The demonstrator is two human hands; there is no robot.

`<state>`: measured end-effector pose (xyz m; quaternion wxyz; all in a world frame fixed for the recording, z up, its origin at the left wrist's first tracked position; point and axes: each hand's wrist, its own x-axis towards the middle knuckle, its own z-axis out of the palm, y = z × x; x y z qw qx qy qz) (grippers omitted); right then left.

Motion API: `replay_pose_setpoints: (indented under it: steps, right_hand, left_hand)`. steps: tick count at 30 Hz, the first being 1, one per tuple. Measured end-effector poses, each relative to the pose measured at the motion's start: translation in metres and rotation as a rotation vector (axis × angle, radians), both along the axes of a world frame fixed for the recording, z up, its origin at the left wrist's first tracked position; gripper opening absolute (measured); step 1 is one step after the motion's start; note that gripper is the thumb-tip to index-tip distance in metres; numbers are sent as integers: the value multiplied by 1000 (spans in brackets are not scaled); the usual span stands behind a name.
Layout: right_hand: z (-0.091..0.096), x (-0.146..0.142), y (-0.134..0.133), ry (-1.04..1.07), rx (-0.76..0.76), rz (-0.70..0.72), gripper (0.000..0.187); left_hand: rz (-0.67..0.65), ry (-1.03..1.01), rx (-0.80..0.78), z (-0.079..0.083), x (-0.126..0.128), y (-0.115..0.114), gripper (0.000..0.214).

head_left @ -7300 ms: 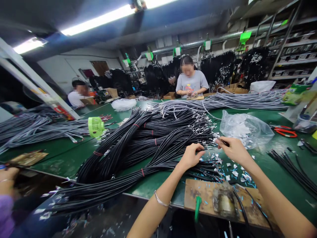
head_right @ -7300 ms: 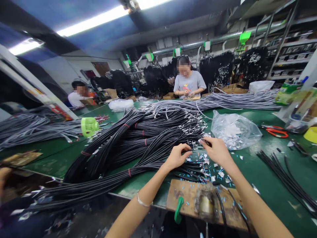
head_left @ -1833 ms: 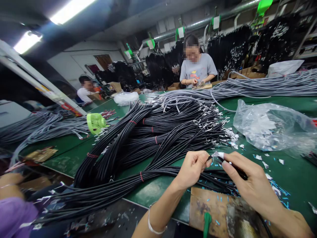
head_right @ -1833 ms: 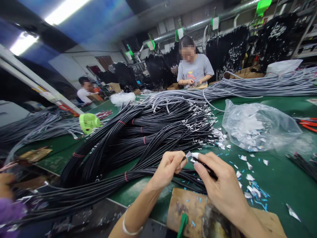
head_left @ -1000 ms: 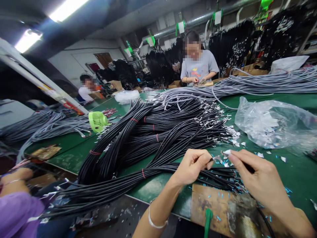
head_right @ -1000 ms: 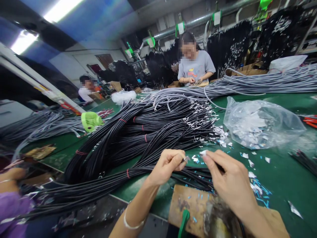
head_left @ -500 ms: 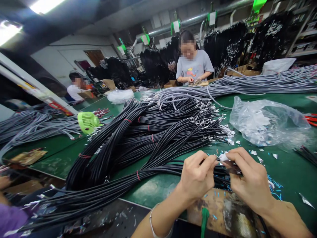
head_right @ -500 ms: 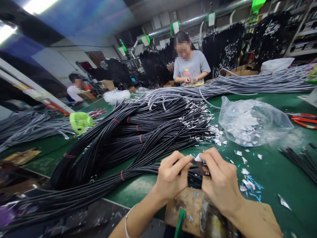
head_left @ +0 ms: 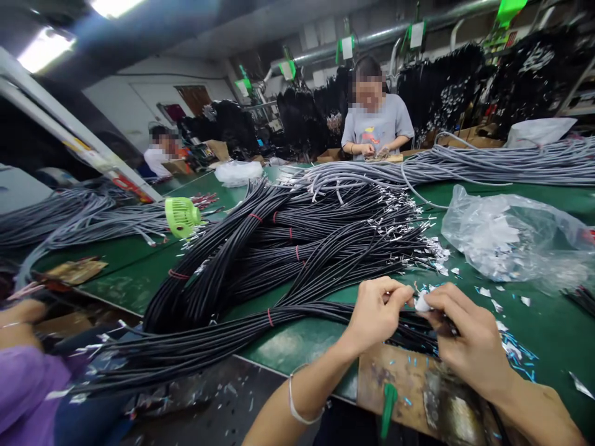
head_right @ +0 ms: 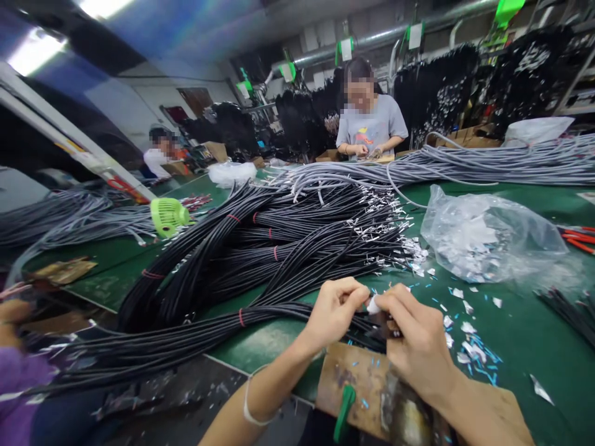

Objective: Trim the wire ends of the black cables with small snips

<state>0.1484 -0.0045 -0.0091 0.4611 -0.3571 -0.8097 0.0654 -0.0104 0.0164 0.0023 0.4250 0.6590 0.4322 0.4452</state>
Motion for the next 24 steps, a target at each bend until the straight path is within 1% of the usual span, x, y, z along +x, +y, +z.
replay_pose_setpoints:
  steps: [3,5,6,7,8,10,11,12,14,16,18,19,20,22,23,24]
  right_hand:
    - [-5,8,1,-21,206,8,37]
    - [-7,9,2,-11,367,-23,35]
    - [-7,8,2,3,392,-42,33]
    - [-6,5,3,29,360,-54,29]
    - [-4,2,4,72,268,-59,23]
    - [2,-4,6,187,-18,-38,12]
    - [5,-6,7,236,-133,-21,11]
    - [7,-7,8,271,-216,-9,12]
    - [11,-4,10,312,-278,-37,14]
    - [12,5,11,352,-250,-167,11]
    - [12,15,12,361,-180,-346,13]
    - [11,19,12,335,-154,-411,16]
    - [11,22,13,293,-136,-447,18]
    - [10,23,13,211,-138,-435,14]
    - [10,22,12,194,-151,-391,11]
    - [10,19,11,186,-169,-334,14]
  left_hand:
    - [-250,-113,-140,3,-7,5,41]
    - [-325,-167,-231,4,-10,7,48]
    - [-341,-187,-267,4,-11,7,51]
    - [-356,-195,-288,4,-12,8,52]
    - [-382,-190,-293,5,-13,8,53]
    - [-460,-128,-260,7,-15,7,54]
    - [-494,-73,-232,8,-15,6,53]
    - [-513,-7,-204,9,-15,4,52]
    - [-498,127,-163,10,-12,1,47]
    - [-434,206,-146,10,-8,-1,43]
    - [-338,168,-146,8,-4,-2,37]
    - [-285,112,-146,7,-3,-2,34]
    - [-235,48,-145,5,-3,-1,31]
    - [-163,-57,-125,3,-3,0,29]
    - [-139,-86,-112,2,-3,0,29]
    - [-117,-105,-100,1,-4,0,29]
